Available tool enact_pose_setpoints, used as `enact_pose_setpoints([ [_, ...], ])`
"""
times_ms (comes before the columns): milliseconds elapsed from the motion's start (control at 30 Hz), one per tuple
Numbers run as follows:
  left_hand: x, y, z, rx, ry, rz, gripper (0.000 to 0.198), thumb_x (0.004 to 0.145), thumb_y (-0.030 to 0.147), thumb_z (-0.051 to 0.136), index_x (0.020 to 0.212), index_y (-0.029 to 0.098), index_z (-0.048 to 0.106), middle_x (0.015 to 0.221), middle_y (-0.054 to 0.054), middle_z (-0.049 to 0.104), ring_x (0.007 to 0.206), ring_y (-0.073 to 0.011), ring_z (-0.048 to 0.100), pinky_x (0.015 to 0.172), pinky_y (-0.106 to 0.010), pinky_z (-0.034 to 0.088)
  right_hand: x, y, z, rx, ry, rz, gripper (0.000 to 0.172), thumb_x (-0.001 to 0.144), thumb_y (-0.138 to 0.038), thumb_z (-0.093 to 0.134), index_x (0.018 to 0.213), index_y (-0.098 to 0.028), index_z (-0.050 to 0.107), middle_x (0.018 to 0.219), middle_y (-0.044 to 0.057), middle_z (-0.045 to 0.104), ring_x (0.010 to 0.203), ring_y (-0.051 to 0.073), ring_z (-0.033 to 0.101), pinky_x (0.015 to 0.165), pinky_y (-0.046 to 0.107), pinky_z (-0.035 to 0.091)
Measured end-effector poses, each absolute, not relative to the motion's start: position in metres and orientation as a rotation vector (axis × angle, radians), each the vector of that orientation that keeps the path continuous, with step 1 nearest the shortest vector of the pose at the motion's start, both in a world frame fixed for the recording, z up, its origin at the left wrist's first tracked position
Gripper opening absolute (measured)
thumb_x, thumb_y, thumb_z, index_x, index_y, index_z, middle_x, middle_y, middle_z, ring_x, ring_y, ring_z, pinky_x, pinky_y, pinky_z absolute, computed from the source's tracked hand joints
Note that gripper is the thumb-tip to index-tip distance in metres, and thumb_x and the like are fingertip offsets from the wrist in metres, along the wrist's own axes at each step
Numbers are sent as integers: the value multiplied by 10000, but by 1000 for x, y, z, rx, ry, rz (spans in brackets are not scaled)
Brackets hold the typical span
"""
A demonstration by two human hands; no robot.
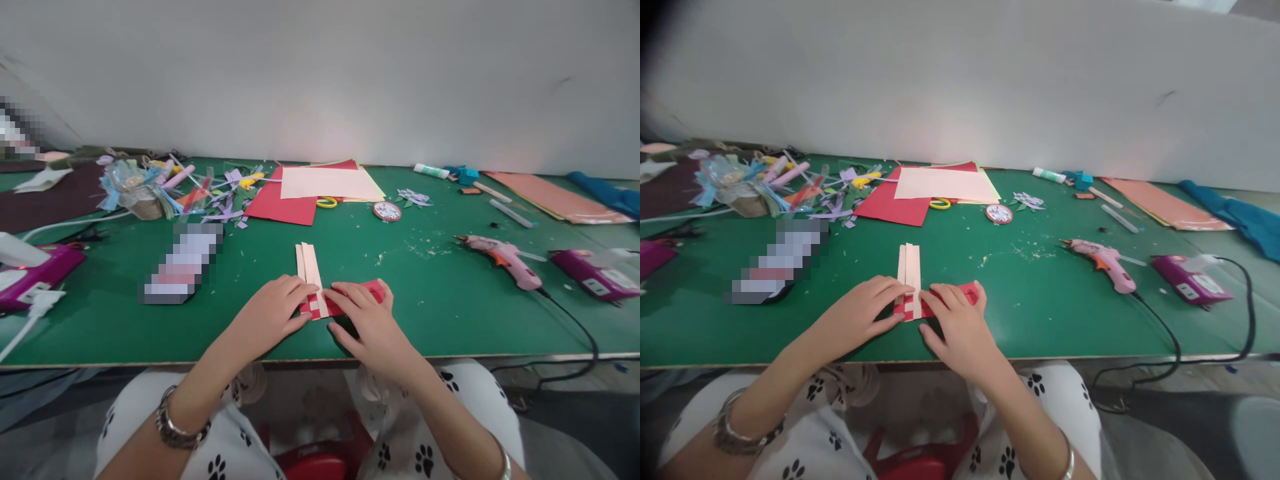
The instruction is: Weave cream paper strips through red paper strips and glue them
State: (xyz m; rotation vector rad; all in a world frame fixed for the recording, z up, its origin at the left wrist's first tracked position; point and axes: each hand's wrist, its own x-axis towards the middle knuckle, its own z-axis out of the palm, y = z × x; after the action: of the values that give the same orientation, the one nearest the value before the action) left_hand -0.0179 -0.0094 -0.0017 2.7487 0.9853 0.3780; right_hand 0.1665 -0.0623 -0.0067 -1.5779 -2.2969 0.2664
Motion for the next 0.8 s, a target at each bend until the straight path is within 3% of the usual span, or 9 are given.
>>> enact_pose_setpoints([
  [133, -18, -8, -3, 2792, 950, 346, 262, 826, 210, 510, 1082, 156, 516, 978, -70, 570, 877, -209, 521, 740, -346, 443, 167, -63, -8, -1582, -2271, 284, 419, 828, -302, 405, 1234, -196, 412, 1236, 95, 507, 1134, 222, 436, 977, 509, 179],
  [300, -19, -7, -6, 2838, 898, 339, 184, 835, 195, 486, 993, 175, 579, 923, -59, 564, 842, -199, 519, 713, -328, 444, 167, -62, -7, -1578, -2306, 258, 320, 828, -295, 406, 1123, -220, 503, 1222, 92, 516, 1130, 230, 440, 962, 513, 197],
  [800, -30, -6, -2, 2854, 765, 323, 265, 811, 232, 454, 1023, 254, 612, 1050, -78, 557, 913, -212, 541, 774, -358, 454, 165, -62, -8, -1587, -2336, 153, 249, 829, -276, 392, 1015, -232, 551, 1174, 78, 549, 1083, 233, 469, 949, 572, 130],
])
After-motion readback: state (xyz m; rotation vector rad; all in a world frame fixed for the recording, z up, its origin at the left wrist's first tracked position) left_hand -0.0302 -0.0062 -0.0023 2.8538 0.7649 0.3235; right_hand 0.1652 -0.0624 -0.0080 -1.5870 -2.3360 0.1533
